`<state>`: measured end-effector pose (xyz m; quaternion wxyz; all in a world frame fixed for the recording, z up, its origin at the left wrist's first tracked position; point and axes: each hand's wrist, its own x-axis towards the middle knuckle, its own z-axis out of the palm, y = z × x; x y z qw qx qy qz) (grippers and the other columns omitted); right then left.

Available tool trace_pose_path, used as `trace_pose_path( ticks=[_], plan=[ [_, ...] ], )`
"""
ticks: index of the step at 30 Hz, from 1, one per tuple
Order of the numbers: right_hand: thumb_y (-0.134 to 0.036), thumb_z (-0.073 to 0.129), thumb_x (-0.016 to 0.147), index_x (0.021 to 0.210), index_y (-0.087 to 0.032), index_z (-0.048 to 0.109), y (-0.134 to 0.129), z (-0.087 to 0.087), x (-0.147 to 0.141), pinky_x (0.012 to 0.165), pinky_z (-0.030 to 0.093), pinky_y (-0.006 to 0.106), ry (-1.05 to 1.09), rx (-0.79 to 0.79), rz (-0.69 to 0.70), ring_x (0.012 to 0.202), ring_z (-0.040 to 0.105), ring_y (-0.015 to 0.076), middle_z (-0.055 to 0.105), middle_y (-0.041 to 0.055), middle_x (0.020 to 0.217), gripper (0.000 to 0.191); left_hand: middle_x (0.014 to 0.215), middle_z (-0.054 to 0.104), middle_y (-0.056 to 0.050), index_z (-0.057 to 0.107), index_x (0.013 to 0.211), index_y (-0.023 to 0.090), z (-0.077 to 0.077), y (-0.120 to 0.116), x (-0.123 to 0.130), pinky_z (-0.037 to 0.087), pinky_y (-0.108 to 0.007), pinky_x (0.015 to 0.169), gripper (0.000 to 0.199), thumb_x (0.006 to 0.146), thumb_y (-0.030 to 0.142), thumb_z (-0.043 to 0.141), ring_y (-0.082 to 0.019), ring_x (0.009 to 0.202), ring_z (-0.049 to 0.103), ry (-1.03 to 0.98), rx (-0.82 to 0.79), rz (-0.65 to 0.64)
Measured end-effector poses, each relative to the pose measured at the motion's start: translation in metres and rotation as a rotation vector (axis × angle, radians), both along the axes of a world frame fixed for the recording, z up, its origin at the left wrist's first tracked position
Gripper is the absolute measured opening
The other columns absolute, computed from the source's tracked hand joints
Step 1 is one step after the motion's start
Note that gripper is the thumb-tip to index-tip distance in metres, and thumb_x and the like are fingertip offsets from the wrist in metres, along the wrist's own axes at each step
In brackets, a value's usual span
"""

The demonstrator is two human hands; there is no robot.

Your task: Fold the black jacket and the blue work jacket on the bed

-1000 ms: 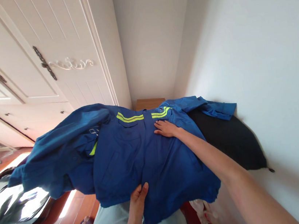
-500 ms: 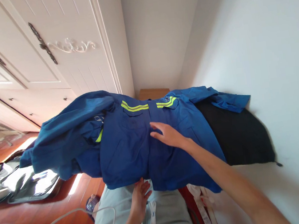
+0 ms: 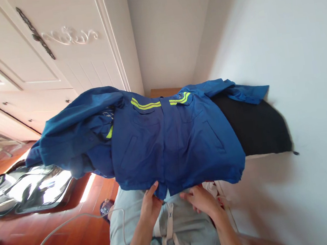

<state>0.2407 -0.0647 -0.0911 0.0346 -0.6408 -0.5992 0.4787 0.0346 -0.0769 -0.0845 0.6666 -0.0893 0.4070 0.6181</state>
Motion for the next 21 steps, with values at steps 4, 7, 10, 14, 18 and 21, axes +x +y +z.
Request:
trace_pose_path(
  ticks=[4, 7, 10, 14, 18, 21],
  plan=[
    [-0.075, 0.073, 0.065, 0.088, -0.016, 0.065, -0.003, 0.001, 0.005, 0.065, 0.055, 0.033, 0.466, 0.100, -0.234, 0.081, 0.071, 0.0251, 0.073, 0.0112, 0.087, 0.063, 0.091, 0.075, -0.008, 0.068, 0.092, 0.012, 0.010, -0.015, -0.002, 0.060, -0.028, 0.070, 0.016, 0.078, 0.003, 0.071, -0.016, 0.076, 0.071, -0.089, -0.027, -0.022],
    [-0.059, 0.086, 0.061, 0.082, -0.018, 0.064, -0.003, 0.016, -0.011, 0.079, 0.058, 0.037, 0.855, 0.134, -0.477, 0.090, 0.071, 0.0239, 0.074, 0.0070, 0.087, 0.051, 0.093, 0.075, -0.006, 0.069, 0.093, 0.015, 0.017, -0.020, 0.000, 0.059, -0.027, 0.068, 0.022, 0.074, 0.007, 0.076, -0.017, 0.078, 0.071, -0.111, 0.040, -0.059],
    [-0.040, 0.091, 0.062, 0.084, -0.019, 0.065, -0.006, 0.027, -0.034, 0.080, 0.060, 0.037, 1.131, 0.059, -0.621, 0.084, 0.071, 0.0198, 0.074, 0.0017, 0.085, 0.040, 0.100, 0.075, -0.008, 0.069, 0.104, 0.016, 0.022, -0.024, 0.001, 0.059, -0.029, 0.072, 0.038, 0.068, 0.005, 0.079, -0.020, 0.084, 0.071, -0.039, 0.131, -0.054],
    [-0.024, 0.082, 0.075, 0.096, -0.021, 0.067, -0.012, 0.029, -0.046, 0.059, 0.060, 0.021, 1.385, -0.163, -0.627, 0.071, 0.069, 0.0116, 0.074, -0.0010, 0.088, 0.026, 0.102, 0.075, -0.009, 0.068, 0.107, 0.014, 0.028, -0.030, -0.002, 0.060, -0.030, 0.069, 0.041, 0.068, 0.009, 0.081, -0.021, 0.083, 0.072, 0.037, 0.183, -0.078],
    [-0.008, 0.068, 0.083, 0.100, -0.020, 0.065, -0.021, 0.029, -0.043, 0.050, 0.052, 0.006, 1.692, -0.297, -0.614, 0.059, 0.060, 0.0012, 0.070, -0.0037, 0.090, 0.021, 0.089, 0.075, -0.008, 0.069, 0.097, 0.012, 0.038, -0.037, -0.005, 0.057, -0.026, 0.059, 0.035, 0.066, 0.016, 0.084, -0.021, 0.076, 0.073, 0.044, 0.153, -0.110],
    [-0.006, 0.062, 0.087, 0.108, -0.023, 0.063, -0.027, 0.037, -0.045, 0.050, 0.050, 0.004, 1.797, -0.318, -0.603, 0.061, 0.059, 0.0000, 0.066, -0.0045, 0.092, 0.027, 0.084, 0.075, -0.006, 0.070, 0.094, 0.013, 0.049, -0.042, -0.001, 0.057, -0.026, 0.058, 0.040, 0.059, 0.017, 0.089, -0.020, 0.072, 0.072, 0.094, 0.194, -0.155]
  ],
)
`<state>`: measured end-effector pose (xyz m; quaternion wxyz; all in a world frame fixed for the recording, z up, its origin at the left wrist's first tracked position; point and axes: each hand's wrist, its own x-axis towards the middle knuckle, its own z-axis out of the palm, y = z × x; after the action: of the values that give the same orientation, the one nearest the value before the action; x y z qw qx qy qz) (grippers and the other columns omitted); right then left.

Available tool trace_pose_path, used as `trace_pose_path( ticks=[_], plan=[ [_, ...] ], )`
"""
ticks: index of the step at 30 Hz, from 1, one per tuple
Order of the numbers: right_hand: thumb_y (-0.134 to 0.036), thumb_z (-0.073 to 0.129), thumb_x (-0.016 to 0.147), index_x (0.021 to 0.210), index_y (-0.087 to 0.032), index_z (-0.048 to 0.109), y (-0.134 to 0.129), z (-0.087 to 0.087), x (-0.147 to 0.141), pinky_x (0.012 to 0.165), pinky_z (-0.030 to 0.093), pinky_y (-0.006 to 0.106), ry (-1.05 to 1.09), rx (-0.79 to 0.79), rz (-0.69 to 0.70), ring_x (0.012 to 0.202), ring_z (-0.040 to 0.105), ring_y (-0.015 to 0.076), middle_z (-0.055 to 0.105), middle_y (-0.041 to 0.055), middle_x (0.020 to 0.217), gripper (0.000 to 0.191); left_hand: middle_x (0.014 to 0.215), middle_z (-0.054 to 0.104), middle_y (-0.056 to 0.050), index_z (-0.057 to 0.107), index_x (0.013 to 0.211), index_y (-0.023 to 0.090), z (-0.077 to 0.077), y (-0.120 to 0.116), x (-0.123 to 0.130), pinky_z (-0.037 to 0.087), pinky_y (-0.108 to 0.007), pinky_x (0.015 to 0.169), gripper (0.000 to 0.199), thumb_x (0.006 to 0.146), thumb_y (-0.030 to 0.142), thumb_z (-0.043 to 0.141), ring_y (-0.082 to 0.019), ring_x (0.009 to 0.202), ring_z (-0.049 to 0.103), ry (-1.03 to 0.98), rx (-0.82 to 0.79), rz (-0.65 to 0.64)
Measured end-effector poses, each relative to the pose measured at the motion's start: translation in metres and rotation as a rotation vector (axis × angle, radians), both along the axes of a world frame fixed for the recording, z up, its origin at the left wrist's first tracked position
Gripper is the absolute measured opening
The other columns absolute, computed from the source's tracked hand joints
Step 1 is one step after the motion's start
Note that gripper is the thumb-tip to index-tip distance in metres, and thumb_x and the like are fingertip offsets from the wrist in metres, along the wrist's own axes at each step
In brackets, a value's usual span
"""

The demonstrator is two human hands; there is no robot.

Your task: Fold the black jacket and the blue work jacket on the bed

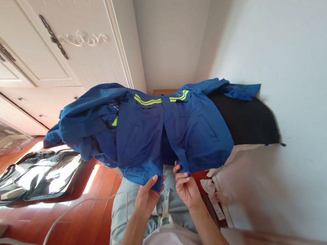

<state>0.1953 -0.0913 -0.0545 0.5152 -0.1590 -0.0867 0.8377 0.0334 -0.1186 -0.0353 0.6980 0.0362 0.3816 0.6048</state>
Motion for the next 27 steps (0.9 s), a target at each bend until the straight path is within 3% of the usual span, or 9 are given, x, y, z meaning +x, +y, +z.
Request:
trace_pose_path(
  ticks=[4, 8, 11, 16, 17, 20, 23, 25, 27],
  plan=[
    [-0.009, 0.065, 0.086, 0.114, -0.025, 0.062, -0.002, 0.009, -0.008, 0.054, 0.052, 0.010, 0.006, 0.055, -0.001, 0.063, 0.058, 0.0026, 0.063, -0.0050, 0.086, 0.033, 0.087, 0.075, -0.005, 0.073, 0.092, 0.015, 0.016, -0.002, 0.009, 0.058, -0.026, 0.072, 0.038, 0.059, 0.018, 0.090, -0.018, 0.078, 0.071, 0.075, 0.121, -0.007],
    [-0.010, 0.069, 0.082, 0.113, -0.026, 0.063, -0.003, 0.013, -0.010, 0.053, 0.049, 0.011, -0.003, 0.062, -0.031, 0.061, 0.055, 0.0030, 0.063, -0.0060, 0.083, 0.035, 0.078, 0.073, -0.005, 0.073, 0.073, 0.015, 0.029, 0.000, 0.016, 0.056, -0.026, 0.066, 0.025, 0.057, 0.022, 0.091, -0.018, 0.073, 0.068, 0.108, 0.163, -0.035],
    [-0.011, 0.063, 0.087, 0.114, -0.026, 0.063, -0.007, 0.018, -0.010, 0.045, 0.045, 0.010, -0.039, 0.028, -0.066, 0.054, 0.050, 0.0044, 0.061, -0.0055, 0.079, 0.031, 0.077, 0.072, -0.006, 0.074, 0.070, 0.015, 0.040, 0.004, 0.020, 0.055, -0.025, 0.066, 0.025, 0.056, 0.025, 0.092, -0.018, 0.073, 0.067, 0.121, 0.181, -0.052],
    [-0.022, 0.060, 0.092, 0.095, -0.022, 0.065, -0.012, 0.022, -0.016, 0.033, 0.030, 0.013, -0.207, 0.070, -0.038, 0.038, 0.023, 0.0040, 0.056, -0.0064, 0.070, 0.005, 0.080, 0.074, -0.008, 0.077, 0.077, 0.014, 0.055, 0.010, 0.030, 0.056, -0.030, 0.072, 0.034, 0.055, 0.034, 0.092, -0.020, 0.071, 0.068, 0.161, 0.175, -0.048],
    [-0.027, 0.062, 0.092, 0.088, -0.020, 0.063, -0.012, 0.021, -0.018, 0.032, 0.026, 0.013, -0.250, 0.088, -0.001, 0.036, 0.016, 0.0031, 0.055, -0.0071, 0.066, 0.008, 0.077, 0.074, -0.008, 0.076, 0.075, 0.014, 0.056, 0.012, 0.032, 0.056, -0.031, 0.070, 0.034, 0.055, 0.036, 0.091, -0.020, 0.068, 0.068, 0.185, 0.163, -0.047],
    [-0.058, 0.061, 0.090, 0.069, -0.018, 0.057, -0.010, 0.020, -0.017, 0.032, 0.018, 0.015, -0.505, 0.138, 0.151, 0.034, 0.011, 0.0018, 0.046, -0.0082, 0.049, 0.045, 0.062, 0.069, -0.005, 0.070, 0.059, 0.015, 0.056, 0.015, 0.036, 0.054, -0.030, 0.062, 0.031, 0.058, 0.038, 0.090, -0.018, 0.056, 0.064, 0.309, 0.138, -0.024],
    [-0.086, 0.035, 0.084, 0.054, -0.017, 0.054, -0.010, 0.028, -0.001, 0.031, 0.012, 0.019, -0.907, 0.286, 0.366, 0.028, 0.022, 0.0040, 0.041, -0.0031, 0.035, 0.078, 0.076, 0.074, -0.006, 0.074, 0.069, 0.016, 0.053, 0.017, 0.036, 0.056, -0.030, 0.076, 0.024, 0.059, 0.031, 0.090, -0.021, 0.075, 0.070, 0.397, 0.179, 0.041],
    [-0.090, 0.021, 0.082, 0.051, -0.016, 0.057, -0.012, 0.041, 0.016, 0.031, 0.011, 0.021, -1.069, 0.433, 0.583, 0.026, 0.027, 0.0052, 0.047, 0.0021, 0.036, 0.088, 0.092, 0.076, -0.007, 0.077, 0.083, 0.018, 0.053, 0.017, 0.035, 0.055, -0.033, 0.086, 0.028, 0.060, 0.028, 0.090, -0.025, 0.092, 0.071, 0.413, 0.205, 0.075],
    [-0.089, 0.024, 0.083, 0.053, -0.015, 0.061, -0.017, 0.058, 0.031, 0.031, 0.013, 0.021, -1.155, 0.540, 0.738, 0.026, 0.030, 0.0058, 0.053, 0.0041, 0.040, 0.088, 0.095, 0.077, -0.008, 0.078, 0.087, 0.018, 0.052, 0.016, 0.036, 0.056, -0.035, 0.087, 0.028, 0.063, 0.029, 0.088, -0.027, 0.096, 0.071, 0.424, 0.207, 0.068]
  ],
)
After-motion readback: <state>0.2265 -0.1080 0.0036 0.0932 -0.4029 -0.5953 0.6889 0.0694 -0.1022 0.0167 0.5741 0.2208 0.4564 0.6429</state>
